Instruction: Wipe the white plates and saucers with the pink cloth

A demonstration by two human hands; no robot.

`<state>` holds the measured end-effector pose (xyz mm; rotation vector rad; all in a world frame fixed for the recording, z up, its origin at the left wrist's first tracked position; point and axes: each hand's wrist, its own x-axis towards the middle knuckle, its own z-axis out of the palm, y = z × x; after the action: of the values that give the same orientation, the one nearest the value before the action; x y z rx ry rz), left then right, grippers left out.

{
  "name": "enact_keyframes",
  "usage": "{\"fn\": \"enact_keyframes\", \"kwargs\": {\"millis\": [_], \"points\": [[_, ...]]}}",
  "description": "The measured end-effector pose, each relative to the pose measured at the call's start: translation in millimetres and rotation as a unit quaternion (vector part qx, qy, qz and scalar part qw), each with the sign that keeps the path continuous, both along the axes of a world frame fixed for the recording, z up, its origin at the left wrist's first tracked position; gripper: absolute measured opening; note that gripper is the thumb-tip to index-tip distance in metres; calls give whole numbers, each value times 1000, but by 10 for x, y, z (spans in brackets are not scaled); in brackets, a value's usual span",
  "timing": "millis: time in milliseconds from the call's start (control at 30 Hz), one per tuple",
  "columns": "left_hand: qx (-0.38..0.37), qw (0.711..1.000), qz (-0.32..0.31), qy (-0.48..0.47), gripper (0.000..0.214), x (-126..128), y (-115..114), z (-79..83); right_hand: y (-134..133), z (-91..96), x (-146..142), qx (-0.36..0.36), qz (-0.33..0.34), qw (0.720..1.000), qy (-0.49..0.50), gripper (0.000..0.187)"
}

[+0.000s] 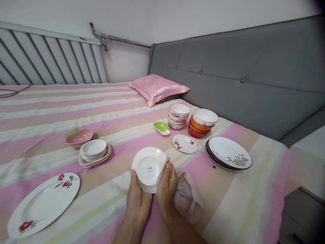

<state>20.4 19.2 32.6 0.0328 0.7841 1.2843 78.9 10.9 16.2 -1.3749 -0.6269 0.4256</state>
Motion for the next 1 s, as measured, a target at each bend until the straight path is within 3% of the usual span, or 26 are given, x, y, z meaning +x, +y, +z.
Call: {"fn": "enact_keyframes", "kwargs": {"millis": [100, 200, 367, 567, 667, 767, 833, 900, 1000], "points": [[33, 999, -16, 31, 38, 91, -100, 11, 29, -22, 144, -20, -29, 998, 46, 50], [115, 989, -50, 83, 33, 115, -201, 14, 73, -34, 401, -41, -21, 995, 92, 53], [205, 948, -120, 211, 38, -30, -221, 66, 113, -32, 645, 8, 109, 967, 231, 46], [169, 910, -140, 352, 50, -251, -62, 213, 73, 5, 576, -4, 279, 935, 218, 37], [182, 865, -184, 431, 48, -363, 44, 220, 52, 3, 539, -30, 347, 918, 191, 38], [229, 797, -225, 511, 42, -459, 131, 186, 47, -18, 528, -42, 370, 913, 166, 39], [241, 775, -248, 529, 42, -488, 156, 153, 47, -28, 526, -48, 382, 910, 154, 39], [224, 789, -265, 507, 44, -476, 146, 125, 44, -26, 522, -49, 389, 908, 147, 38], [177, 850, -238, 435, 48, -395, 78, 111, 37, 3, 514, -40, 381, 910, 158, 37]]}}
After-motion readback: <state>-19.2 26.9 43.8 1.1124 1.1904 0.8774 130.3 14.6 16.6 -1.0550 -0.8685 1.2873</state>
